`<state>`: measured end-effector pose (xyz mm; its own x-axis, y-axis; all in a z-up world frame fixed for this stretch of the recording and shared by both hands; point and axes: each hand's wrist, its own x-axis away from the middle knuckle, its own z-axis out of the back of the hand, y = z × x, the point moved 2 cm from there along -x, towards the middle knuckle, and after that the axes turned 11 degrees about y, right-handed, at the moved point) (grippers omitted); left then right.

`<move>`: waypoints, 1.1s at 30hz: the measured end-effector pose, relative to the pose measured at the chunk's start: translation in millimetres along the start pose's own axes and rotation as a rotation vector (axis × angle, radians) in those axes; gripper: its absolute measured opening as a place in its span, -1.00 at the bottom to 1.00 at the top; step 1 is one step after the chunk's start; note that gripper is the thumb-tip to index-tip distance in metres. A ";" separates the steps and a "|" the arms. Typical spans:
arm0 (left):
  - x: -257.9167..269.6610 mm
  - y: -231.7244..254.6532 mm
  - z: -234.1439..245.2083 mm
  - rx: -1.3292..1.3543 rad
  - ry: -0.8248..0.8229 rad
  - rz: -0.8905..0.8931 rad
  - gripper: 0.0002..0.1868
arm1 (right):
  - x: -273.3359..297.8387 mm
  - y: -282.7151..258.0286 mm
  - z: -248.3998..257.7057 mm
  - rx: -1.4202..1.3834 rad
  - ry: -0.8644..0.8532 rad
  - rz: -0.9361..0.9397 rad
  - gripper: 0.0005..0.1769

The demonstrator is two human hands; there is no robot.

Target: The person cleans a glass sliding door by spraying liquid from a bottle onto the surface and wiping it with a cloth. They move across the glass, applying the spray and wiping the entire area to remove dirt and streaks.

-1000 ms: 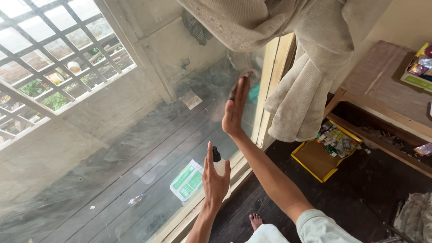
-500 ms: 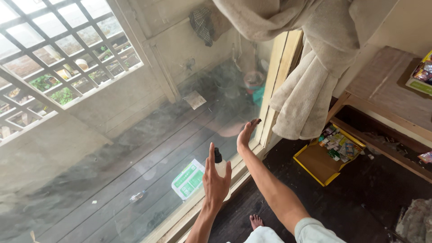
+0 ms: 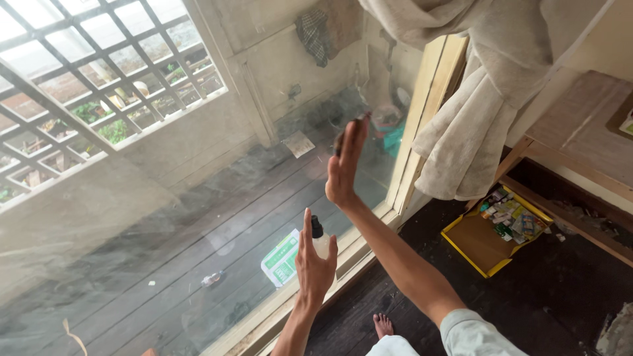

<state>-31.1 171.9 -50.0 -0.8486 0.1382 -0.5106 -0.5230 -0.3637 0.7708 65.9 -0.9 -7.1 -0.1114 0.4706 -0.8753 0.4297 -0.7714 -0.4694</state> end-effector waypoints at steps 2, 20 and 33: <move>1.0 -1.1 3.5 0.010 0.008 0.001 -0.09 | -2.0 -5.6 2.5 -0.009 -0.069 0.104 -0.23; 2.1 -0.7 -23.7 -0.003 -0.032 0.057 -0.09 | 127.4 232.9 48.6 0.158 0.262 -0.970 -0.17; -8.8 4.9 -75.7 -0.014 -0.119 0.053 -0.09 | 54.9 192.2 49.5 0.034 0.195 -0.694 0.10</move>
<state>-20.2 99.1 -70.6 -0.8787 0.2267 -0.4202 -0.4771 -0.3856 0.7897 98.0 -144.5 -151.2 -0.1850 0.9226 -0.3386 0.2893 -0.2781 -0.9159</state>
